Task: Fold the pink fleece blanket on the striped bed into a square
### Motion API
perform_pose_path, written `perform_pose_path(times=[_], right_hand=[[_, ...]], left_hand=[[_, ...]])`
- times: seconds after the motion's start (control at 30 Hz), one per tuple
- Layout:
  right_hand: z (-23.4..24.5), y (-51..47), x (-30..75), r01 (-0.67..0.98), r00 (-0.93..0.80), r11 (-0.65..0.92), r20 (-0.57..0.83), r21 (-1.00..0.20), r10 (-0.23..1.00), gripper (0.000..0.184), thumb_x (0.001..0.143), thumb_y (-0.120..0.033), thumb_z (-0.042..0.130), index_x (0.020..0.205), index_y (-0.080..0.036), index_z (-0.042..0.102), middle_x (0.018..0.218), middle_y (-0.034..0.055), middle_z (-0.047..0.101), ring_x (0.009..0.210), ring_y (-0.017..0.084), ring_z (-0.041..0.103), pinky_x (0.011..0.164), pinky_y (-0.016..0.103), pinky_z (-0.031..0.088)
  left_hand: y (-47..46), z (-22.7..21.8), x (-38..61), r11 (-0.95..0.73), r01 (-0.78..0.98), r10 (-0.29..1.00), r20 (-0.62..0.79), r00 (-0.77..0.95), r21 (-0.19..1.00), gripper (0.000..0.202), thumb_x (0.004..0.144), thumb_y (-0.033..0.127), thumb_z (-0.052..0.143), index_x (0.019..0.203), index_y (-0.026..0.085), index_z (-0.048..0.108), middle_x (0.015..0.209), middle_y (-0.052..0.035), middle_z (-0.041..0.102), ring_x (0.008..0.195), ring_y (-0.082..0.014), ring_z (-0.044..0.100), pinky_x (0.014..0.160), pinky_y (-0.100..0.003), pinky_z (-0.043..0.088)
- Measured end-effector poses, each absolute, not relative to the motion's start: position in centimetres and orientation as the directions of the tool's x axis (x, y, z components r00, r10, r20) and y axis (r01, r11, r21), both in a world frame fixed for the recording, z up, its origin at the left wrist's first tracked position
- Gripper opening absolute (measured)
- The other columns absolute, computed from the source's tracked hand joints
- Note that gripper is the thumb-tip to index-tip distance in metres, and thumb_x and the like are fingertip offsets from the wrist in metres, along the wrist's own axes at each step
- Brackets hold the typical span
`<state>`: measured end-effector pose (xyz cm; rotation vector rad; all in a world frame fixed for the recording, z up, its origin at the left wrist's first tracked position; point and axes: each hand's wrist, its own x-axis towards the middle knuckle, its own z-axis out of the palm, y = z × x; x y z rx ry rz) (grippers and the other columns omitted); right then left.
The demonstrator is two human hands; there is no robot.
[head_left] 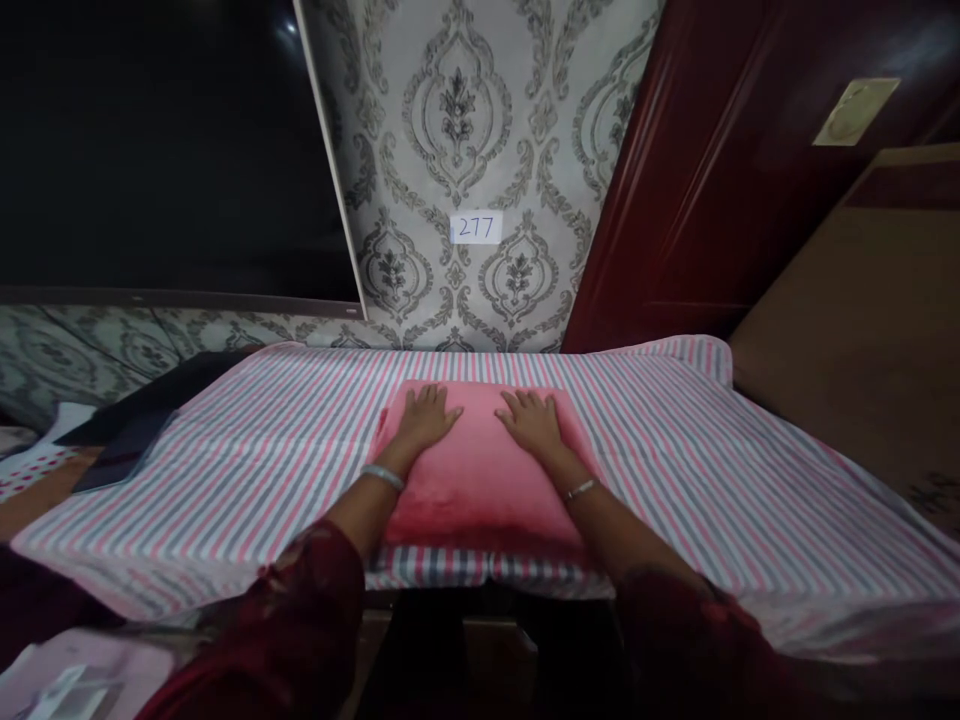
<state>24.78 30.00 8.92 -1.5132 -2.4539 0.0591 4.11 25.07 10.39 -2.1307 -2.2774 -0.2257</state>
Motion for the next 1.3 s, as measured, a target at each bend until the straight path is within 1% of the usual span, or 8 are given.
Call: perform_pose_path(times=[0.17,0.4,0.57,0.73,0.93,1.03,1.17,1.3], right_hand=[[4.8,30.6,25.3,0.866,-0.401,0.461,0.278,-0.195,0.873,0.05,0.106,-0.041,0.04,0.15,-0.02,0.05,0.156,0.0136,0.046,0.146,0.033,0.034,0.12,0.059,0.016],[3.6,31.4,25.3,0.859,-0.393,0.464,0.304,-0.214,0.868,0.049,0.106,-0.042,0.039,0.148,-0.022,0.053,0.154,0.0136,0.048,0.144,0.033,0.037,0.119,0.058,0.018],[3.6,31.3,25.4,0.855,-0.401,0.478,0.33,-0.2,0.855,0.049,0.106,-0.039,0.037,0.149,-0.022,0.053,0.152,0.0135,0.05,0.142,0.033,0.04,0.117,0.058,0.022],[5.1,30.4,25.1,0.865,-0.403,0.464,0.291,-0.188,0.868,0.047,0.107,-0.035,0.038,0.149,-0.018,0.052,0.154,0.0137,0.049,0.143,0.032,0.039,0.119,0.056,0.022],[7.8,29.8,25.7,0.868,-0.441,0.474,0.207,-0.149,0.873,0.05,0.108,-0.036,0.037,0.154,-0.02,0.044,0.16,0.0134,0.04,0.15,0.03,0.03,0.12,0.058,0.019],[8.9,30.2,27.2,0.879,-0.44,0.461,0.164,-0.123,0.883,0.053,0.108,-0.041,0.036,0.157,-0.022,0.04,0.163,0.0138,0.035,0.152,0.032,0.025,0.12,0.061,0.015],[7.9,30.9,29.3,0.912,-0.369,0.385,0.123,-0.144,0.921,0.055,0.108,-0.045,0.034,0.16,-0.027,0.035,0.166,0.011,0.03,0.153,0.033,0.021,0.118,0.064,0.02],[5.4,31.1,30.1,0.913,-0.353,0.377,0.163,-0.155,0.921,0.055,0.108,-0.043,0.035,0.16,-0.027,0.034,0.167,0.0087,0.027,0.153,0.031,0.021,0.116,0.057,0.033]], left_hand=[[25.2,6.5,3.3,0.086,0.993,0.984,0.15,-0.098,0.084,0.073,0.103,0.053,0.031,0.155,0.003,0.036,0.163,-0.0246,0.033,0.155,-0.0355,0.025,0.126,-0.057,0.009],[26.0,5.6,2.4,0.072,0.991,0.985,0.145,-0.089,0.115,0.074,0.101,0.058,0.027,0.156,0.009,0.038,0.164,-0.0208,0.034,0.155,-0.0343,0.025,0.126,-0.059,0.01],[25.5,6.0,2.6,0.096,0.988,0.967,0.224,-0.122,0.124,0.07,0.101,0.056,0.031,0.152,0.011,0.044,0.16,-0.0215,0.041,0.152,-0.035,0.031,0.125,-0.058,0.014],[24.9,6.9,3.0,0.136,0.984,0.942,0.294,-0.164,0.113,0.065,0.101,0.049,0.036,0.148,0.005,0.048,0.154,-0.0255,0.047,0.148,-0.0369,0.035,0.123,-0.054,0.02],[24.5,10.5,3.3,0.114,0.986,0.97,0.202,-0.137,0.121,0.062,0.1,0.046,0.041,0.147,0.006,0.048,0.151,-0.0263,0.05,0.145,-0.0381,0.041,0.12,-0.058,0.027],[21.9,11.8,5.8,-0.026,0.991,0.982,0.191,0.002,0.127,0.063,0.1,0.052,0.041,0.151,0.015,0.046,0.157,-0.0211,0.045,0.149,-0.0374,0.036,0.122,-0.06,0.022],[15.5,9.4,10.6,-0.386,0.912,0.913,0.202,0.355,0.138,0.069,0.096,0.061,0.047,0.157,0.03,0.039,0.166,-0.0113,0.033,0.155,-0.0389,0.023,0.124,-0.063,0.016],[11.7,5.3,13.0,-0.431,0.898,0.891,0.205,0.406,0.093,0.075,0.092,0.047,0.062,0.16,0.033,0.032,0.169,-0.0078,0.027,0.156,-0.0422,0.016,0.12,-0.073,0.012]])
